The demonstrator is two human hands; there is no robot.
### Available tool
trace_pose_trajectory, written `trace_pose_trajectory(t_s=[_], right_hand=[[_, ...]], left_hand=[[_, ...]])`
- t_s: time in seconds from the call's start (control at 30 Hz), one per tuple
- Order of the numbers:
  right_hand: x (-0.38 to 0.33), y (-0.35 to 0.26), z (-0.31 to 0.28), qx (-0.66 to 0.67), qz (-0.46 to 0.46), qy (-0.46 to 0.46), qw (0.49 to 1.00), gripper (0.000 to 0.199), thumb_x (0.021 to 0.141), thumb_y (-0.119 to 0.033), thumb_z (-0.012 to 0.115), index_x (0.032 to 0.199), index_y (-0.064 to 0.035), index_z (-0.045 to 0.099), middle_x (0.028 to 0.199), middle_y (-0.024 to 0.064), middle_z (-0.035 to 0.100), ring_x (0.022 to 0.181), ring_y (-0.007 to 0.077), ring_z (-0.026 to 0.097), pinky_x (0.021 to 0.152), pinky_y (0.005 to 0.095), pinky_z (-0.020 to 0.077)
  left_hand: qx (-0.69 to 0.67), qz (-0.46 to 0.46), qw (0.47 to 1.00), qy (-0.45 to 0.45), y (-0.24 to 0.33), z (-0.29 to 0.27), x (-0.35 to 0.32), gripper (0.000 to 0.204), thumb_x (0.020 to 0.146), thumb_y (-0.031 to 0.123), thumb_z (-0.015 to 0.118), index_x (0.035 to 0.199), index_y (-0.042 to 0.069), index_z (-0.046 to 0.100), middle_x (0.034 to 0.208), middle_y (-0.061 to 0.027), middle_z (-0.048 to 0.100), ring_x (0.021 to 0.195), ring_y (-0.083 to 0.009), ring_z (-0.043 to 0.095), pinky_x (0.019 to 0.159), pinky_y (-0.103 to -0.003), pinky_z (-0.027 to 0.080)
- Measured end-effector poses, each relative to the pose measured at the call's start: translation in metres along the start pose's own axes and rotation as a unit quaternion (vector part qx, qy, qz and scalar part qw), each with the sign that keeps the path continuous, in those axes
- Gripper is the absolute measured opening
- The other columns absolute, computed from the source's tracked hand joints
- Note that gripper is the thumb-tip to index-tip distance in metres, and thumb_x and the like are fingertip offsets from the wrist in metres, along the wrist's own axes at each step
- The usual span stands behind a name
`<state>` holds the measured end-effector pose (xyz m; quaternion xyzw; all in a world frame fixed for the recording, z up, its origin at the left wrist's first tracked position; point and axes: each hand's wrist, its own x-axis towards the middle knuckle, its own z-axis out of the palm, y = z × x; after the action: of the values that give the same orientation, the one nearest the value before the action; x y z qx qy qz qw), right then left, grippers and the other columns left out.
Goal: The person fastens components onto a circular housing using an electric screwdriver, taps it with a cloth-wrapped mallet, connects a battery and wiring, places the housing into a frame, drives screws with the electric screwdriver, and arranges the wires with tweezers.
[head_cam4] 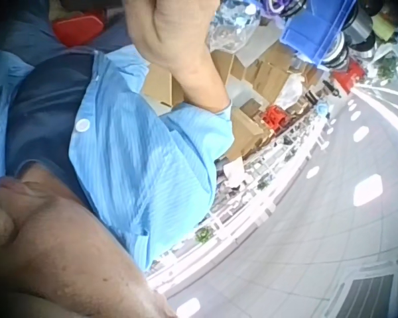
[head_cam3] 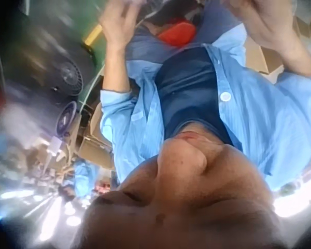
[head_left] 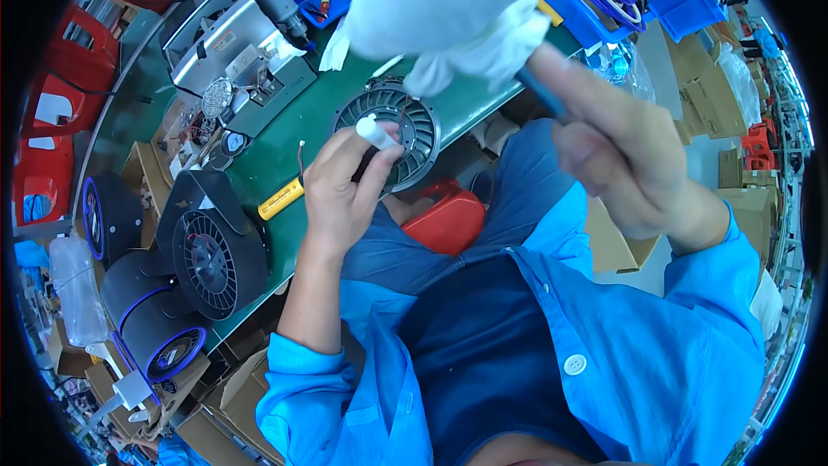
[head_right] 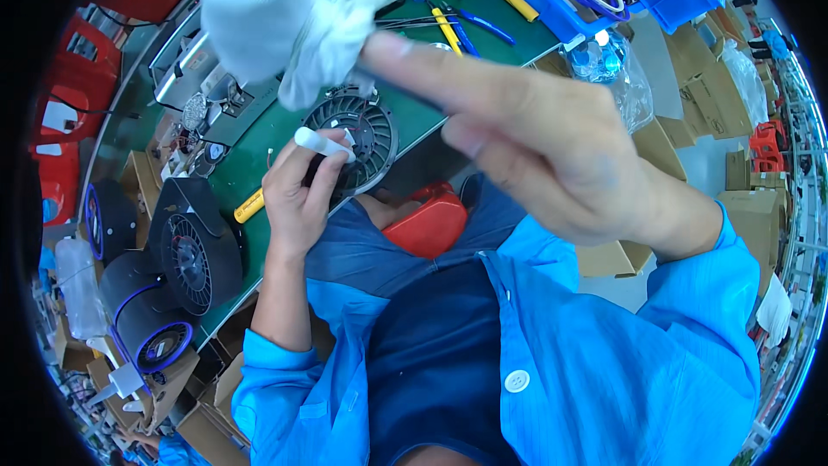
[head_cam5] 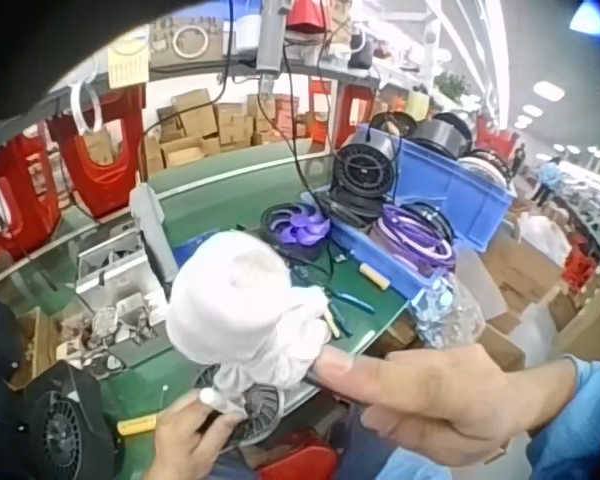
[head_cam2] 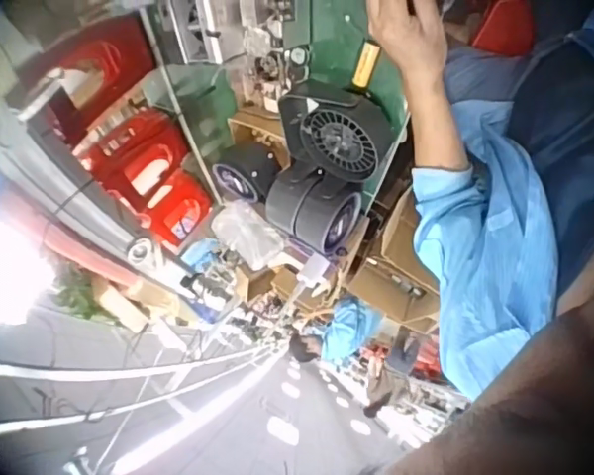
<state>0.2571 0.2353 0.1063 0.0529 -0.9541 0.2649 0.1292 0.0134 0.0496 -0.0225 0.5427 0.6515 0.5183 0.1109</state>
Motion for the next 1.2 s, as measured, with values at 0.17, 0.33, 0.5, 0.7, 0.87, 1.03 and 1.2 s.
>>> trace_pose_trajectory(t_s=[0.17,0.33,0.5,0.7,0.87,1.03,1.2], right_hand=[[-0.008,-0.003,-0.004,0.031,0.006,0.033,0.999,0.071,0.092,0.013,0.065,0.161,0.0011,0.055,0.090,0.0143,0.070,0.073,0.0279,0.067,0.064,0.0387,0.0533],[0.000,-0.012,-0.024,-0.038,-0.016,-0.018,0.999,0.070,0.091,0.012,0.067,0.159,0.0019,0.056,0.089,0.0148,0.069,0.073,0.0266,0.066,0.065,0.0380,0.0531],[-0.004,-0.008,-0.017,-0.042,-0.064,0.083,0.994,0.073,0.090,0.010,0.070,0.161,0.0003,0.054,0.085,0.0155,0.066,0.071,0.0273,0.064,0.062,0.0392,0.0498],[0.001,0.002,-0.017,-0.039,-0.003,-0.098,0.994,0.075,0.093,0.009,0.066,0.165,0.0006,0.048,0.092,0.0147,0.069,0.073,0.0261,0.065,0.066,0.0391,0.0549],[0.002,0.011,-0.014,-0.029,-0.001,-0.081,0.996,0.069,0.101,0.005,0.059,0.168,0.0020,0.042,0.101,0.0145,0.073,0.073,0.0203,0.066,0.066,0.0373,0.0564],[-0.001,0.009,-0.019,-0.088,-0.097,0.066,0.989,0.061,0.112,-0.002,0.048,0.171,0.0009,0.035,0.109,0.0148,0.073,0.067,0.0122,0.060,0.058,0.0309,0.0481],[-0.032,0.010,-0.006,0.081,0.062,0.168,0.980,0.056,0.116,-0.005,0.044,0.171,0.0007,0.035,0.120,0.0127,0.073,0.063,0.0062,0.053,0.057,0.0238,0.0439]], left_hand=[[-0.006,0.025,1.000,0.012,0.003,0.004,0.002,0.024,0.095,0.006,0.083,0.119,0.002,0.080,0.109,-0.0138,0.080,0.096,-0.0267,0.078,0.084,-0.036,0.060],[0.049,0.041,0.998,-0.022,0.004,0.002,0.001,0.024,0.093,0.005,0.084,0.117,0.003,0.080,0.110,-0.0149,0.079,0.098,-0.0322,0.078,0.089,-0.039,0.062],[0.089,0.095,0.991,-0.023,0.000,0.004,0.006,0.025,0.091,0.006,0.085,0.115,0.002,0.080,0.109,-0.0154,0.079,0.099,-0.0348,0.077,0.100,-0.044,0.062],[0.042,0.122,0.992,-0.004,-0.008,0.006,0.007,0.024,0.090,0.009,0.087,0.112,0.003,0.079,0.104,-0.0142,0.079,0.099,-0.0333,0.078,0.114,-0.054,0.056],[0.057,0.109,0.992,-0.013,-0.005,0.008,0.007,0.022,0.090,0.008,0.087,0.110,0.003,0.080,0.105,-0.0137,0.079,0.099,-0.0326,0.078,0.116,-0.056,0.054],[0.077,0.115,0.990,-0.026,-0.003,-0.002,0.002,0.017,0.093,0.009,0.085,0.108,0.003,0.080,0.106,-0.0126,0.080,0.100,-0.0301,0.078,0.117,-0.056,0.052],[-0.178,-0.062,0.969,0.158,-0.008,-0.024,-0.023,0.027,0.110,0.013,0.067,0.129,-0.006,0.070,0.121,-0.0140,0.079,0.114,-0.0269,0.076,0.126,-0.058,0.043]])
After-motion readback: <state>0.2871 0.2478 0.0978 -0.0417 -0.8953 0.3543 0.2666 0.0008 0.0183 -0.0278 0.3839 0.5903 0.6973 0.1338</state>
